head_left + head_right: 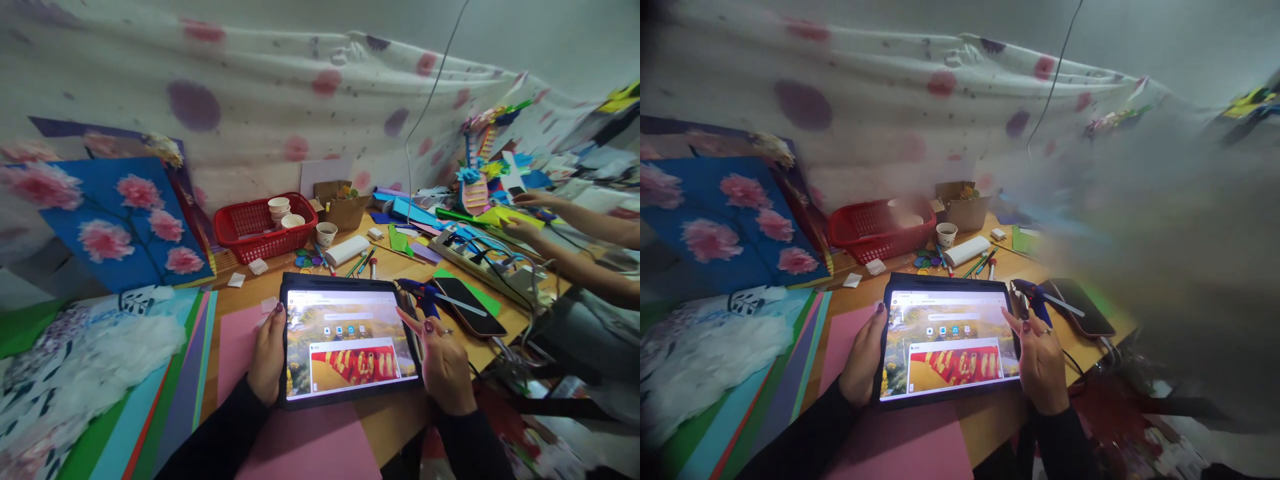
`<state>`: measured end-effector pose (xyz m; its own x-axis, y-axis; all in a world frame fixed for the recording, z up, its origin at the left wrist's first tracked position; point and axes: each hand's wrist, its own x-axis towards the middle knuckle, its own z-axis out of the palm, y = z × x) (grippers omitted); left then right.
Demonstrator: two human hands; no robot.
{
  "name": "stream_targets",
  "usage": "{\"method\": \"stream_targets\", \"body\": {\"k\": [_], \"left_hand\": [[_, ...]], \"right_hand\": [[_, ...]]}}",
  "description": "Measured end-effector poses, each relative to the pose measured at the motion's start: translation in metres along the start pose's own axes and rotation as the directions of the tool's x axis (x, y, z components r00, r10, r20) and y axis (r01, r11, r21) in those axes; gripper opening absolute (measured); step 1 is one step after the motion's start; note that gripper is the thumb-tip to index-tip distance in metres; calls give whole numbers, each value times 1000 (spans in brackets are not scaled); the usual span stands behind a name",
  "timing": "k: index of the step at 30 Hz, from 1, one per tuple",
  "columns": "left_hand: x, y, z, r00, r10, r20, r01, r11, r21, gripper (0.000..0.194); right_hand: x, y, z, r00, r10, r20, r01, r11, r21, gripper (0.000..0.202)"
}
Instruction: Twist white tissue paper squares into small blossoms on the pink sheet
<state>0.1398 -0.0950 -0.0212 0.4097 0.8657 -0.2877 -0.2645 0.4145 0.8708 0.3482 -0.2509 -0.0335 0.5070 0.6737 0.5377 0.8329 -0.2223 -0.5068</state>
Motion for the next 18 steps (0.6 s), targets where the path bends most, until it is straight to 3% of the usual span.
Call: {"method": "stream_targets", "body": {"k": [7, 18], "left_hand": [[-1, 0, 1, 1000, 13, 22, -13, 1000, 7, 43], [2, -2, 0, 999, 25, 21, -25, 1000, 4, 48]], "right_hand": [[-7, 4, -2, 993, 67, -94, -68, 998, -7, 53], [-7, 10, -1, 991, 72, -111, -77, 996, -44, 52]]}}
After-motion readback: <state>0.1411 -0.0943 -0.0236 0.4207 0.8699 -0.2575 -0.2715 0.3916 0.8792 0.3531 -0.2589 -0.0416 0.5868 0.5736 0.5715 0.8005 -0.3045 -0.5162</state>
